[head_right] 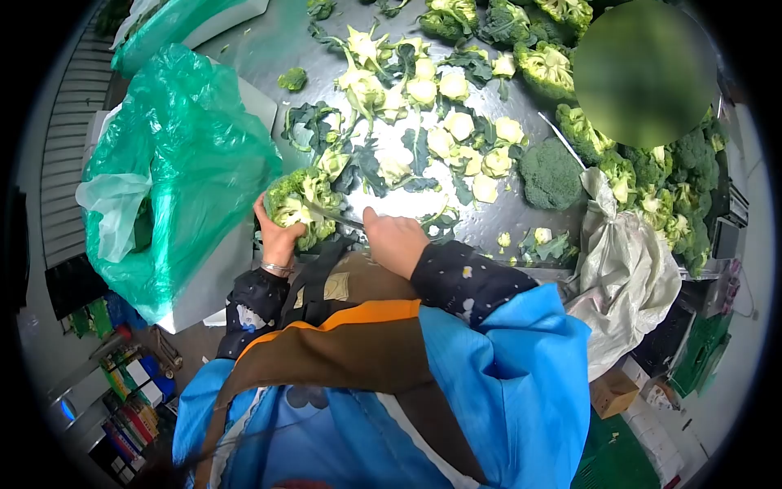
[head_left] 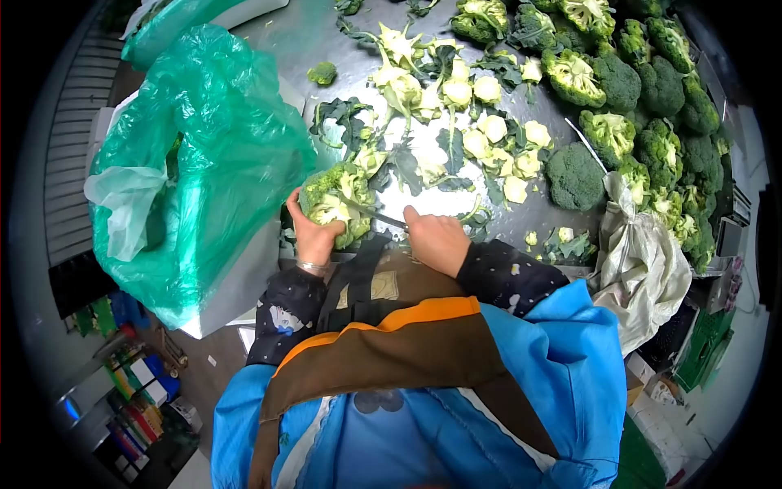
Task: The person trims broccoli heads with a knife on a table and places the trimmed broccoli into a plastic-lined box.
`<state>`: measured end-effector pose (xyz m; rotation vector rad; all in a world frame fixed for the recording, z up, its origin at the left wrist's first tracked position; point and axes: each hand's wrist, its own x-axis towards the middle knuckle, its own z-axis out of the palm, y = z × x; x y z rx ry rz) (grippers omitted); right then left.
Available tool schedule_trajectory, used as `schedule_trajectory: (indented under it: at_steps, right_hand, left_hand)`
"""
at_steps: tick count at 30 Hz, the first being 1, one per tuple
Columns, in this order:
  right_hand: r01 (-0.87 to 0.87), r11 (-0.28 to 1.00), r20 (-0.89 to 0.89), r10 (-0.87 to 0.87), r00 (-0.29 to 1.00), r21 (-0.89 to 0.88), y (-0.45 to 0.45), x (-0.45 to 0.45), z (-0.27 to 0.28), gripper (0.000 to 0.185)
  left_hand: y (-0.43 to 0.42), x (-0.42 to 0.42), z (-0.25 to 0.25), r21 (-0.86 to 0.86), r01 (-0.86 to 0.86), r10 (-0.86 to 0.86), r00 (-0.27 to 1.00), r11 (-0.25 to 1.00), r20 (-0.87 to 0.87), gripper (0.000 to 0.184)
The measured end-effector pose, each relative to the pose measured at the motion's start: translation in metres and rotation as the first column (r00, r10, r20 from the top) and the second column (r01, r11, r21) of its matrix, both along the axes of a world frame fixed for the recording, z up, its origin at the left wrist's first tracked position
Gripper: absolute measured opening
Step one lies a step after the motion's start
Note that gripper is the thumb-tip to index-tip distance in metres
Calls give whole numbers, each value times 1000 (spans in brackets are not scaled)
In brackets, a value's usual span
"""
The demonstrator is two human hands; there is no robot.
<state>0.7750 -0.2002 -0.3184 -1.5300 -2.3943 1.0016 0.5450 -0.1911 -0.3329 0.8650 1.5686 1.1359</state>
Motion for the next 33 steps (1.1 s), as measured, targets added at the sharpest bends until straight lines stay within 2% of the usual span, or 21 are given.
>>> schedule_trajectory:
  at_steps: [3,5,9,12,15,17,21,22,23,25,26,27,29,30,31,32,33]
  right_hand:
    - [28,999,-10,-27,1000,41,9,-14,-7,17]
    - [55,998,-39,-54,998,27,8,-18,-4,16]
    - [190,973,-120,-206,971,-133,5,-26,-23,21]
    - [209,911,-227,-301,926,-356,9,-34,-30,30]
    - [244,922,-404,-356,843,-302,5,-42,-61,29]
    - [254,862,-374,-431,821,-438,8,-43,-46,31]
    - [203,711,-376,-565,735,-673,10,-41,-28,34]
    - [208,732,-367,-541,757,-649,9,-42,-36,37]
    - [270,772,-340,-526,780,-575,9,-43,-42,38]
    - [367,836,-275,-495,824,-408,12,-44,-48,39]
    - [394,773,-260,-566,782,-497,17,-42,-49,37]
    - [334,818,-257,-488,834,-469,16,-40,-43,36]
    - [204,889,-246,-323,914,-410,11,-37,-29,34]
    - [153,938,-289,-246,925,-311,7,-39,-41,34]
    - [125,924,-350,-258,900,-361,10,-36,-37,33]
    - [97,907,-407,-276,871,-409,13,-32,-29,32]
    - [69,889,-461,-299,836,-452,17,-27,-16,31]
  left_hand:
    - [-1,2,-6,59,-31,30,999,998,20,83]
    - [-3,1,-3,21,-55,53,996,998,65,83]
    - [1,9,4,-68,-162,171,968,985,183,83]
    - [3,14,8,-181,-233,276,922,956,272,86]
    - [2,15,2,-264,-251,345,842,931,416,88]
    - [3,25,25,-358,-252,406,785,899,468,88]
    - [-3,25,27,-366,-238,402,781,900,479,88]
    - [-6,25,28,-330,-217,359,807,918,468,87]
    - [-11,30,33,-338,-243,374,833,909,407,85]
    - [-34,25,21,-61,-115,120,989,992,91,85]
    - [-42,16,23,97,115,-64,907,989,-416,85]
    - [-45,17,38,117,133,-60,872,984,-486,85]
    - [-45,1,39,101,-14,31,985,995,-170,85]
    - [-44,-5,44,4,-108,107,986,994,129,80]
    - [-40,-9,65,-168,-125,171,940,978,295,69]
    - [-39,-23,65,-241,-26,182,735,970,653,65]
    - [-36,-33,66,-261,96,203,401,960,893,61]
